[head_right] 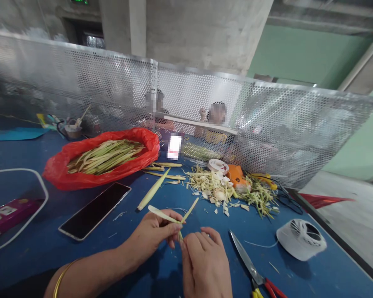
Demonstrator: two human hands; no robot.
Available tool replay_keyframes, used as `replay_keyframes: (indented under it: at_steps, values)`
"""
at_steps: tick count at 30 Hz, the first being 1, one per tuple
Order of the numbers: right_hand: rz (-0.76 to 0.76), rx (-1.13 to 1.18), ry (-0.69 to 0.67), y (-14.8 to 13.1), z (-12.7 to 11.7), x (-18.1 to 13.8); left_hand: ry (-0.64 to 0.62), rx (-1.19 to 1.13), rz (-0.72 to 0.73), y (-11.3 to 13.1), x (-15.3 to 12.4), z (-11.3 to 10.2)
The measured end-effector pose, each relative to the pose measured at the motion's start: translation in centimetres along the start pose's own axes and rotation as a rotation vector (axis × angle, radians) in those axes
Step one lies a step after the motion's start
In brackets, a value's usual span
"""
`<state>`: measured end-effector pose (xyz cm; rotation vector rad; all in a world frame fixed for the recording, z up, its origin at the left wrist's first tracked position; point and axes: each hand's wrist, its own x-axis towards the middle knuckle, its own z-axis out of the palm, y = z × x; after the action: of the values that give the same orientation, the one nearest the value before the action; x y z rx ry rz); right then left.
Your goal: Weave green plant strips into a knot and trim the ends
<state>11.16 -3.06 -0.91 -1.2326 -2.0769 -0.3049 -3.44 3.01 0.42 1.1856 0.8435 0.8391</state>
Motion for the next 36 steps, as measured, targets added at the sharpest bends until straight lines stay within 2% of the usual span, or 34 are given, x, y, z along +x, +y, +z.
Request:
replay_keyframes:
  at_steps: [2, 4, 7, 10, 12, 15, 17, 20, 25, 31, 34, 36]
  values:
    - [0.028, 0.058, -0.007, 0.0, -0.1, -0.1, 0.016, 0.018, -0.028, 0.0, 0.1, -0.1]
    - [0.136, 0.172, -0.047, 0.2, 0.0, -0.2, 0.014, 0.009, -0.069, -0.1, 0.2, -0.3]
    - [0.518, 0.480, -0.132, 0.8, 0.1, -0.1, -0.045, -0.052, -0.138, -0.3, 0.3, -0.4]
    - [0.919, 0.831, -0.071, 1.3, -0.2, 0.5, -0.133, -0.089, -0.220, -0.1, 0.0, -0.4]
    - [1.041, 1.016, -0.009, 1.4, -0.5, 0.9, -0.169, -0.083, -0.266, 0.0, -0.2, -0.2]
    - [1.134, 1.251, -0.021, 1.2, -0.6, 1.3, -0.178, -0.054, -0.273, 0.0, -0.4, -0.1]
    - [1.171, 1.344, -0.039, 1.2, -0.4, 1.2, -0.187, -0.021, -0.255, -0.4, -0.3, -0.1]
    - [1.131, 1.330, -0.031, 1.3, 0.1, 0.9, -0.180, 0.053, -0.204, -1.2, 0.1, -0.2]
    - [1.005, 1.149, -0.001, 1.4, 0.5, 0.6, -0.197, 0.147, -0.181, -1.5, 0.0, -0.3]
    - [0.970, 1.038, 0.070, 1.3, 1.0, 0.5, -0.292, 0.146, -0.211, -0.5, -0.6, 0.1]
    - [0.917, 0.937, 0.020, 1.8, 1.0, 0.5, -0.288, 0.167, -0.222, -0.8, -0.6, 0.2]
    - [0.853, 0.790, 0.047, 2.1, 0.9, 0.6, -0.264, 0.223, -0.212, -1.3, -0.6, 0.3]
